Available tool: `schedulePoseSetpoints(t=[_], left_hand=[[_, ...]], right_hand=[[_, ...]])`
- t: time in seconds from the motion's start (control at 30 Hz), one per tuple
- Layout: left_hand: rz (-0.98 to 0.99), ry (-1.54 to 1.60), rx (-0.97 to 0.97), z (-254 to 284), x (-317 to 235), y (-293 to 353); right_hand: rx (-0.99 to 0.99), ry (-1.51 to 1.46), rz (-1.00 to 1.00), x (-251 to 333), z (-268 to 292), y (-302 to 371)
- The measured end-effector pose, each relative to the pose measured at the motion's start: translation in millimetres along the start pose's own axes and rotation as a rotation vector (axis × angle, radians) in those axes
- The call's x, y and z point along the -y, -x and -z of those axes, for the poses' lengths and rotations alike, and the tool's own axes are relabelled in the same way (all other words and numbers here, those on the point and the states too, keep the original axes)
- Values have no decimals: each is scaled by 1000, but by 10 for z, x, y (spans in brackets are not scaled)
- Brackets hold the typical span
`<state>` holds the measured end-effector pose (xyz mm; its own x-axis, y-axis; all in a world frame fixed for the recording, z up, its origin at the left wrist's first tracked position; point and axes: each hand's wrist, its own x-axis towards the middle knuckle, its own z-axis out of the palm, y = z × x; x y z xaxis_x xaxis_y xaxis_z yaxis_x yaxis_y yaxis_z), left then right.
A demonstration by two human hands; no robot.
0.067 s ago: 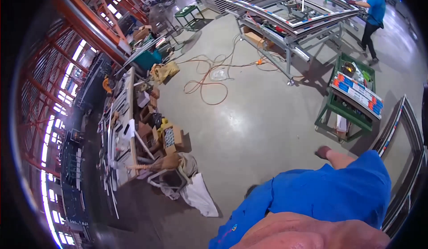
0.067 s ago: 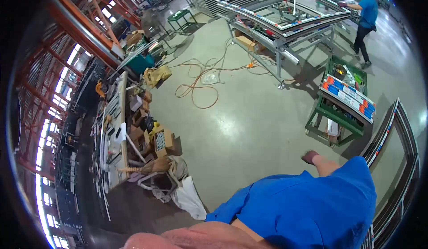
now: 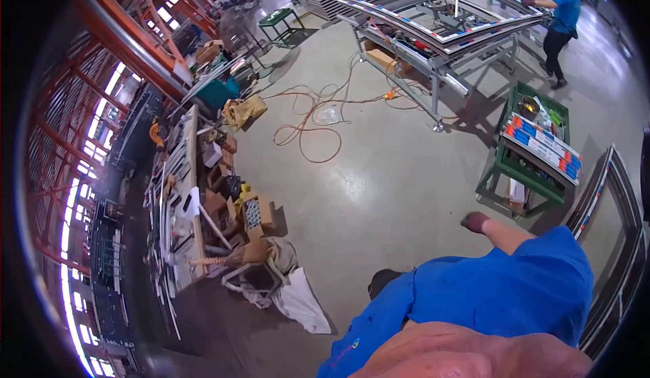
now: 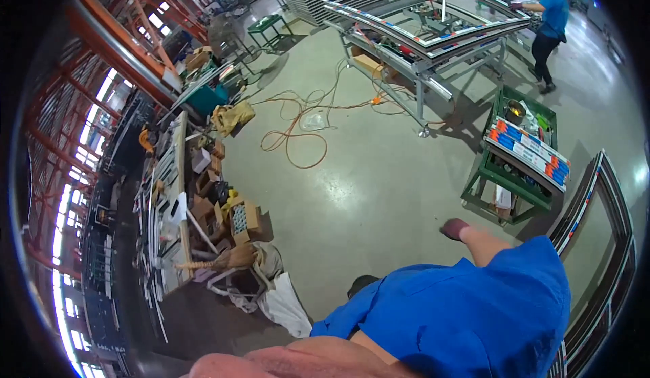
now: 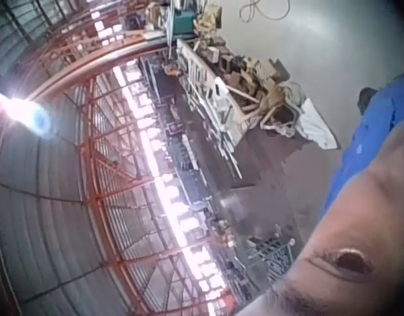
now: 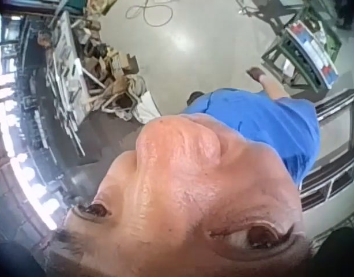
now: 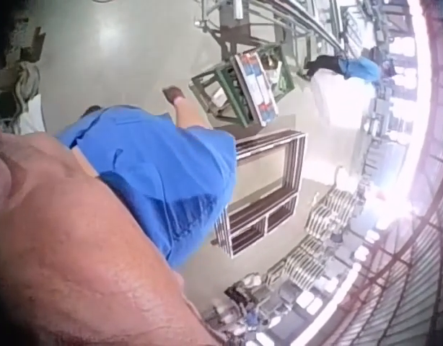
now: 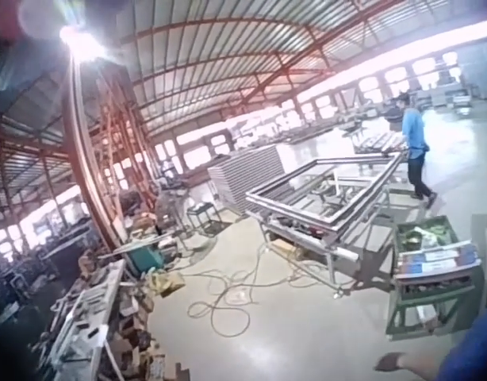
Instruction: Assembling aluminum frame profiles using a power drill, sealant, and hammer.
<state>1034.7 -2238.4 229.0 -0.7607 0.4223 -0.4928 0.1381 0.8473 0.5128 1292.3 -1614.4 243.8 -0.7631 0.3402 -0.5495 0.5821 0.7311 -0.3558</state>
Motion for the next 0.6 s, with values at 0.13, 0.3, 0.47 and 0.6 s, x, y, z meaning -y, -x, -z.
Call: schedulePoseSetpoints(t=[0.13, 0.3, 0.47, 0.6], left_hand=[[-57, 38, 22, 364, -478, -1193], [-119, 86, 51, 884, -1058, -2799], [-131, 69, 157, 1738, -1407, -3981], [95, 270, 126, 2344, -1491, -5308]], right_hand=[[-20, -282, 157, 938, 990, -1316], [15, -313, 170, 1388, 1930, -2290], [-133, -533, -153, 69, 1864, -2979], [-271, -1220, -656, -1005, 1623, -3192]])
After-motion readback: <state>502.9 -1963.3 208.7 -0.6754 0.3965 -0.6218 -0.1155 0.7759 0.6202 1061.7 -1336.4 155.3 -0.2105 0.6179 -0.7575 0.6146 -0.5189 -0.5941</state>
